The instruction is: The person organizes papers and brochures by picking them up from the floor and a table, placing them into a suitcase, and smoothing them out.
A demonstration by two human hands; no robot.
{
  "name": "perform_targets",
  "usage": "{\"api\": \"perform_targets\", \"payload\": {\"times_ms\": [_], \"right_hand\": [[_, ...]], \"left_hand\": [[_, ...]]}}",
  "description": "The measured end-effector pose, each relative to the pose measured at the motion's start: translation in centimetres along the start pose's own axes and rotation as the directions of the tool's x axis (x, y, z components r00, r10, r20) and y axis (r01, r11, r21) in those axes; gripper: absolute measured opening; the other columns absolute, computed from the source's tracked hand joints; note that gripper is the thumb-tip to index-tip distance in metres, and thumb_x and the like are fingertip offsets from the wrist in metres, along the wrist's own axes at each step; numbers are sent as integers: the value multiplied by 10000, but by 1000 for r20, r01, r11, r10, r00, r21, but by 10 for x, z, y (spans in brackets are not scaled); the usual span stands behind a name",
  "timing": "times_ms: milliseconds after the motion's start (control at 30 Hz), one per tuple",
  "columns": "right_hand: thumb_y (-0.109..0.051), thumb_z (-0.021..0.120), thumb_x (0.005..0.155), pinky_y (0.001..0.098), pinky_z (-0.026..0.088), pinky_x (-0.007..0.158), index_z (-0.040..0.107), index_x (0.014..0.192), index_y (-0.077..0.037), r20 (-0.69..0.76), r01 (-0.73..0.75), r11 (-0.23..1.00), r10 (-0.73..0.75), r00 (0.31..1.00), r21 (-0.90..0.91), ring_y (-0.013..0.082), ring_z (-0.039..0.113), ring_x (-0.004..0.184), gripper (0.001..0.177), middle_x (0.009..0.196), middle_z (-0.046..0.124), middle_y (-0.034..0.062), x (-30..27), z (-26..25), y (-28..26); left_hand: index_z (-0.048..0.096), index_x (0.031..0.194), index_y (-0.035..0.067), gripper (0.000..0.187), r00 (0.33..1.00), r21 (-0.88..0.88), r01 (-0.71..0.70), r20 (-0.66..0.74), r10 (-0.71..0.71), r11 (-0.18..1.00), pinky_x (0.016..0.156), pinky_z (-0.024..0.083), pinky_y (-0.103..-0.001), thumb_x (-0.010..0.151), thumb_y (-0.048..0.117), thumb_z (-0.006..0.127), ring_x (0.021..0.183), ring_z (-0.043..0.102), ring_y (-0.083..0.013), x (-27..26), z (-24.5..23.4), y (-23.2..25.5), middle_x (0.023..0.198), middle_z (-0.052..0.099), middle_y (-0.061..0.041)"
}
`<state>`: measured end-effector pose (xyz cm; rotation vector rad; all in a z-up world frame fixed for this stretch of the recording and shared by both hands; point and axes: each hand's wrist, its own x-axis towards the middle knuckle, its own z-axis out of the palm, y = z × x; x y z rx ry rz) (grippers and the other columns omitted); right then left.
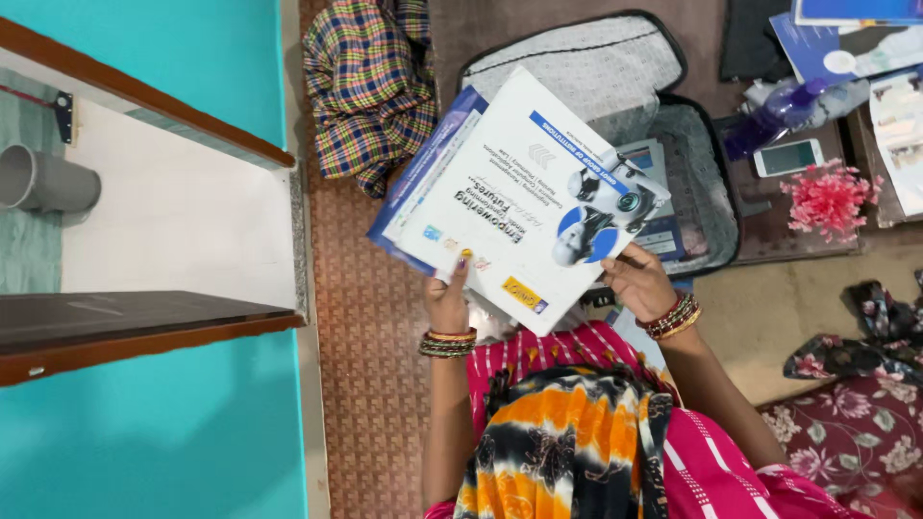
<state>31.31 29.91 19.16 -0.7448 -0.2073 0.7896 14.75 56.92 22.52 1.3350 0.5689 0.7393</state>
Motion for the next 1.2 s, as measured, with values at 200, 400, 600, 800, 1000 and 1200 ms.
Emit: {"api": "perform_targets", "payload": {"times_ms": [200,400,600,800,1000,1200], "right_hand": [[-39,658,983,448,611,896,610,1282,40,-17,-64,994,63,998,-92,241,720,1018,313,1160,716,146,2,-13,-30],[-47,669,957,400,639,736,625,1217,11,-269,-114,981,69,961,-158,207,734,899,270,1081,734,97,18,-21,-16],[-48,674,986,408,654,753,647,1159,20,-390,-41,998,22,921,-38,224,750,894,188,1051,744,116,18,-50,-13],[-52,670,1018,431,654,731,633,1111,54,-622,-54,991,-33,782,-121,269,744,826,146,1023,730,169,18,-107,2],[-55,660,1004,490,665,731,575,1065,83,-766,-125,980,-38,642,-153,335,747,828,173,998,712,220,32,-174,34],[-49,678,971,523,650,757,523,1075,71,-877,-188,981,121,465,35,346,757,824,222,983,710,215,58,-226,73]], "left_hand": [[680,1222,-64,307,962,-31,266,64,-264,963,836,485,-311,997,142,711,972,635,-141,25,1,24,1161,732,-105],[676,1227,-39,316,966,220,212,98,-238,952,894,520,-279,1028,205,658,1014,635,-114,42,29,-9,1173,713,-81],[669,1239,-45,338,942,68,336,-24,-335,939,862,525,-285,1040,224,626,979,636,-121,29,23,-63,1146,719,-77],[620,1264,-31,320,964,105,262,-69,-256,959,884,525,-280,1054,210,609,1005,639,-109,23,6,-74,1167,707,-66],[623,1244,-36,280,945,-102,272,-162,-286,957,847,539,-302,1032,147,629,966,648,-138,21,-4,-70,1142,702,-87],[669,1214,-27,274,951,208,297,-150,-270,932,834,526,-273,1054,183,594,953,628,-108,15,-15,-61,1117,715,-82]]}}
